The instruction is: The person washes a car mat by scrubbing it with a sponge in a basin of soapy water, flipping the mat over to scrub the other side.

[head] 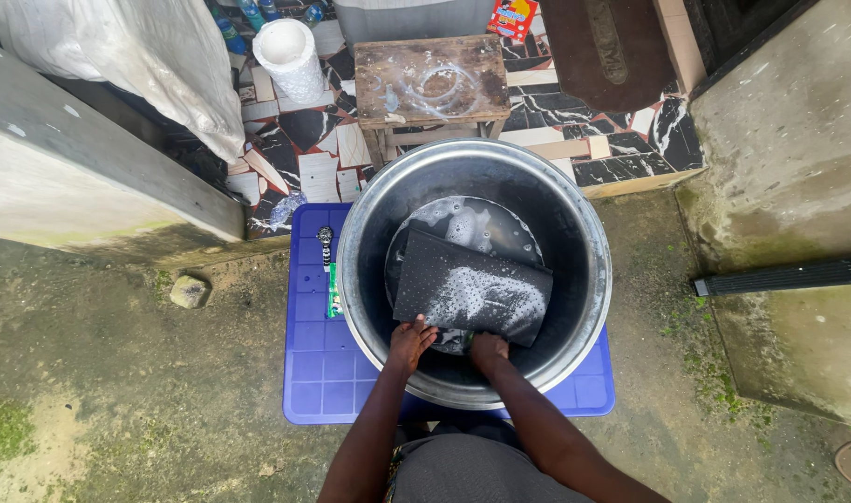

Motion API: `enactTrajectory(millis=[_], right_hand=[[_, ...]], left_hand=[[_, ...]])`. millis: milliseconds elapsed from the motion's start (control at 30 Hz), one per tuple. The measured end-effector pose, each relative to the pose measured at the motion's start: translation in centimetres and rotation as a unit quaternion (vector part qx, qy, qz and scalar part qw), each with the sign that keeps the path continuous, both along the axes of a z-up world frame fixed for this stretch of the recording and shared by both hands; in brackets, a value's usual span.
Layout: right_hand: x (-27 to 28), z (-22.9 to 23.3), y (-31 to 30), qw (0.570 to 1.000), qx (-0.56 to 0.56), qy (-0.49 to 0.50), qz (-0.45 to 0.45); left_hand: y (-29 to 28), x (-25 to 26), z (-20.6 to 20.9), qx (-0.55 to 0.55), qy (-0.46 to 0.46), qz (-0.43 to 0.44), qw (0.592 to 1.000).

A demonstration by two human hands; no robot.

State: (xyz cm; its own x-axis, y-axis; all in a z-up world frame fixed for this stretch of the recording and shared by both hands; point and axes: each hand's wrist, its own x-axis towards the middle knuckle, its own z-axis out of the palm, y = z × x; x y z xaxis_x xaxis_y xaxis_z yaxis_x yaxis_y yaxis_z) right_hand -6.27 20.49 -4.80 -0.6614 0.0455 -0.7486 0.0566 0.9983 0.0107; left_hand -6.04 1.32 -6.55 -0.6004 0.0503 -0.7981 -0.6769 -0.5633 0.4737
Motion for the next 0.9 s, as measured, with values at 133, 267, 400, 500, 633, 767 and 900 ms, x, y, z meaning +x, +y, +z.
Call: enactTrajectory(millis=[133,267,400,500,633,767,900], right_hand=[[0.9,0.1,-0.8,0.994,-0.095,0.030,0.051],[0.8,0.5,0.5,0.971,-0.221,-0.043,0.084],[-0.1,0.8,1.7,0.987,-0.129,-0.061,0.069],[-0.7,0.6,2.1,0.998,0.010,-0.053,0.038],[-1.0,-0.9,2.3,0.990,0.012,-0.067,-0.124],[-1.5,-3.0,1.5,0.990,-0.087,-0.042,0.106],[-1.3,-1.3,0.2,0.987,-0.154,-0.032,0.033]], left_hand=[[-0.6,0.0,0.2,-0.016,0.004,0.000,1.000],[-0.6,-0.1,0.2,-0.022,0.009,-0.015,1.000],[-0.4,-0.2,0.4,-0.024,-0.007,-0.020,0.999],[0.2,-0.2,0.9,-0.013,-0.008,-0.020,1.000],[0.4,-0.4,1.6,-0.017,0.002,-0.033,0.999],[0.2,-0.2,1.3,-0.009,0.015,-0.028,0.999],[0.2,-0.2,1.0,-0.008,0.010,-0.026,1.000]])
